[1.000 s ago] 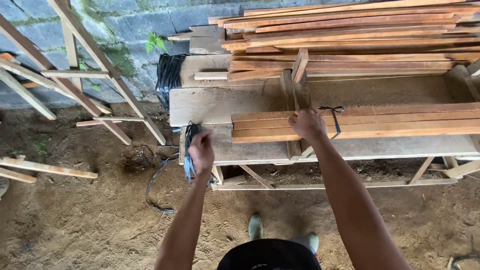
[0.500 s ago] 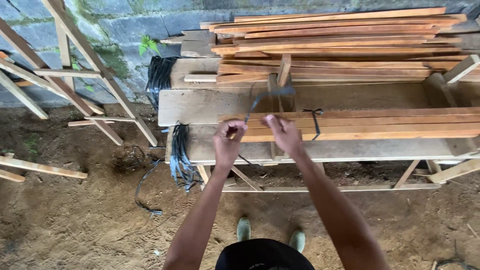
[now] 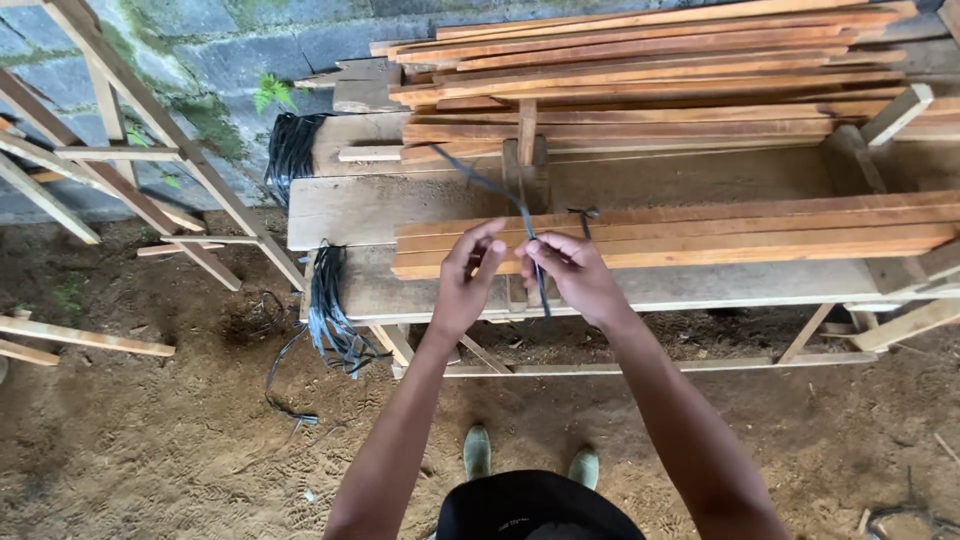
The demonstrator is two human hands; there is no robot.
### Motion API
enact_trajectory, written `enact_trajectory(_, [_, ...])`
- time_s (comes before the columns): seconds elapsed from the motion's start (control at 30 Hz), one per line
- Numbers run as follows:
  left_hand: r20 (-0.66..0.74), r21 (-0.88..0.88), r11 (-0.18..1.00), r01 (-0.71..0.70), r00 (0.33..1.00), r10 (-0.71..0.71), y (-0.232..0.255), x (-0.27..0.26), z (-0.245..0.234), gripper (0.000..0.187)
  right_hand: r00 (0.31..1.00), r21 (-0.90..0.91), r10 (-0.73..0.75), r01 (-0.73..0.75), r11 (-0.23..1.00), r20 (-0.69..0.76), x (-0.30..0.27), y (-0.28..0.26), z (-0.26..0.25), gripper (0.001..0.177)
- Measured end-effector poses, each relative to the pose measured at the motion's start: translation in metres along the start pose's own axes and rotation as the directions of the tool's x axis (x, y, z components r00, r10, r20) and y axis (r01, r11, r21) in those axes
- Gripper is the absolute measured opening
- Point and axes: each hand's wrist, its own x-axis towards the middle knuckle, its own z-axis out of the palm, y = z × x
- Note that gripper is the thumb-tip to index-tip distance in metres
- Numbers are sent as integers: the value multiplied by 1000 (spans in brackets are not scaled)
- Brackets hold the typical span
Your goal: Bundling several long wooden slats together using flexible ties in a workshop.
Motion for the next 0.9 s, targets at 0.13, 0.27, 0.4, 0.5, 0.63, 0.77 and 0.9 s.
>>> enact_trajectory(0.13, [195,0,998,-64,979,63,24,4,31,26,989,79,27,-39,996,147,-14,3,-32,29])
enact_trajectory(0.27, [245,21,998,-56,968,49,54,3,62,13,967,136,70,-105,985,245,-20,15,-66,28])
enact_trajectory(0.4, [156,12,1000,-27,987,25,26,5,81,12,968,37,71,-82,996,243,-32,1,-103,27])
enact_trajectory(0.5, [36,-32,998,56,998,-55,27,11,88,15,957,-20,129,-128,992,260,-40,5,-132,24])
enact_trajectory(0.63, [-22,-114,988,105,994,-108,21,17,102,17,976,-138,84,-56,989,200,-52,16,-181,24])
enact_trajectory(0.77, [-70,-116,990,75,994,-83,19,16,119,14,991,-259,41,-6,966,131,-70,11,-226,23])
enact_trajectory(0.9, [-153,-136,990,46,986,-67,17,12,126,13,997,-391,37,-7,920,67,-96,9,-267,19])
